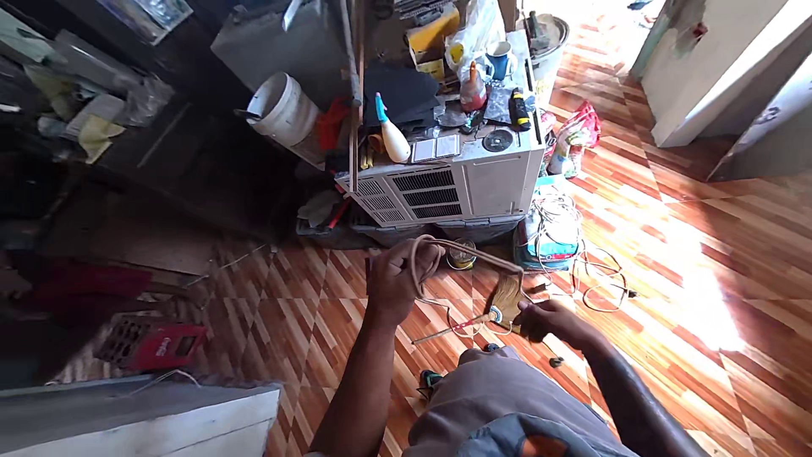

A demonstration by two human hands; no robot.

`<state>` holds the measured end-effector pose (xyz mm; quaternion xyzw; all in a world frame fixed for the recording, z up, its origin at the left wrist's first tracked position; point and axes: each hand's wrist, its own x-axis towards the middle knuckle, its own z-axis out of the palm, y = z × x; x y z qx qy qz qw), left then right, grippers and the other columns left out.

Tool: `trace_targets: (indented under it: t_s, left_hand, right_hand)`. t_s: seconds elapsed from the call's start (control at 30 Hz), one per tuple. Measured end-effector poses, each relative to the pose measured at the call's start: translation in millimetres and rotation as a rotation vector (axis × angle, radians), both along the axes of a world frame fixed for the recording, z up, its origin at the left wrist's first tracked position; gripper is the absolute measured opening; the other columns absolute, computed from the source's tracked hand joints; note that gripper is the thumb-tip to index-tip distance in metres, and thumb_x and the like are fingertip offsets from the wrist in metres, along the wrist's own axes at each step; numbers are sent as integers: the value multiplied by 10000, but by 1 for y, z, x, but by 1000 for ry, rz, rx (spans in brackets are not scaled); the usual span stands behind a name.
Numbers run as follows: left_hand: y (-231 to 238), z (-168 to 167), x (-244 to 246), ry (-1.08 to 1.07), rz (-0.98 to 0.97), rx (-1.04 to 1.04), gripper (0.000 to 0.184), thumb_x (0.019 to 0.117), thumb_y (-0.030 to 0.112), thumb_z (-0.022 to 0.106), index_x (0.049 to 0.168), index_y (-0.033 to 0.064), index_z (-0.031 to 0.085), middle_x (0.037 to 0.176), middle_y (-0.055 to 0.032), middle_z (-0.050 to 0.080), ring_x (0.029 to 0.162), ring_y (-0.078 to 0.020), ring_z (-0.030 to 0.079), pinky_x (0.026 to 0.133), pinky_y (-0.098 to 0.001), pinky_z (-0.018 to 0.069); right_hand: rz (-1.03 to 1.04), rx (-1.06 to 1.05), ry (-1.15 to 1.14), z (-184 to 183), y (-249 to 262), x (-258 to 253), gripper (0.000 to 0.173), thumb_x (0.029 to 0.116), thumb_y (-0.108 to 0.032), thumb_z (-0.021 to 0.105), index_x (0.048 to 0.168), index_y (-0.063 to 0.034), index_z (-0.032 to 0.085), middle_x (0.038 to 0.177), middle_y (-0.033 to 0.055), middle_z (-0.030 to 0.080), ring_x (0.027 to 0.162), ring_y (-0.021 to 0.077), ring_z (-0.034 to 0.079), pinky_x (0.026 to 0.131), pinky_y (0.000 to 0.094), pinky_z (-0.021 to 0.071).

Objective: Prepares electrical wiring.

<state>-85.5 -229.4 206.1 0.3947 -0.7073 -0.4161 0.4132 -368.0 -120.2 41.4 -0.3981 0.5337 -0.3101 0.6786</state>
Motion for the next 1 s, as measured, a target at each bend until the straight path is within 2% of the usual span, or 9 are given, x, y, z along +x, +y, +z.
trace_targets:
  t_s: [0.13,0.23,0.4,0.5,0.57,0.63,0.73,0.87,1.0]
  left_hand:
    - [14,5,-16,-275,-22,-79,89,962,154,695,938,87,747,744,50,675,596,-3,587,541,-186,511]
    - [18,-4,-33,-443,-42,-143,80,904,166,733,857,102,725,721,39,659,604,-24,594,562,-227,523]
    - [16,-24,-33,-411,39,-119,96,962,165,703,924,82,730,793,8,698,671,-64,656,636,-267,583]
    - [17,-41,-25,-117,164,-53,143,1021,156,640,1045,24,690,836,-28,742,709,-117,726,677,-310,648]
    - [15,-61,-26,-18,211,-49,139,1042,157,595,1055,34,659,788,-18,695,676,-114,673,640,-289,602]
    - [12,-74,-21,-43,227,-24,149,1049,172,585,1057,53,675,760,-3,647,638,-93,608,600,-255,542]
    - [11,-79,-15,-145,178,8,144,1025,170,634,1073,60,714,867,-16,684,697,-71,616,647,-249,538]
    - [12,-79,-14,-187,164,21,122,1004,173,668,1052,80,731,880,-13,691,720,-71,626,664,-249,541]
    - [13,-95,-9,-97,256,-12,137,1006,177,668,1068,72,732,901,-12,707,738,-70,644,675,-248,555]
  right_hand:
    - [-145,-628,72,103,-10,-1,378,1070,-370,488,1038,-58,700,854,-35,717,766,62,694,759,295,613]
    - [-96,-810,380,144,-26,21,424,935,-534,674,964,-114,724,788,-39,688,695,60,652,636,314,582]
    - [-99,-754,630,98,-59,47,273,998,-332,602,891,-102,702,699,23,630,626,168,617,590,428,537]
    - [-65,-446,408,46,-69,53,354,1034,-330,526,869,-62,690,670,36,586,588,158,572,586,411,516]
    - [51,-332,361,32,-70,59,401,1045,-374,511,855,-59,672,683,33,584,596,147,577,603,397,520]
    - [61,-405,533,44,-68,61,392,999,-429,598,928,-55,694,760,80,630,689,227,618,670,498,527]
    - [19,-619,727,69,-71,55,519,909,-462,754,1249,-82,658,1142,147,678,954,324,691,829,583,575]
    - [66,-969,717,61,-90,68,177,966,-222,683,1085,-102,736,1010,91,684,797,222,686,714,449,603]
    - [42,-1020,791,59,-97,84,139,941,-215,684,1016,-106,726,1039,91,665,851,237,679,714,449,598]
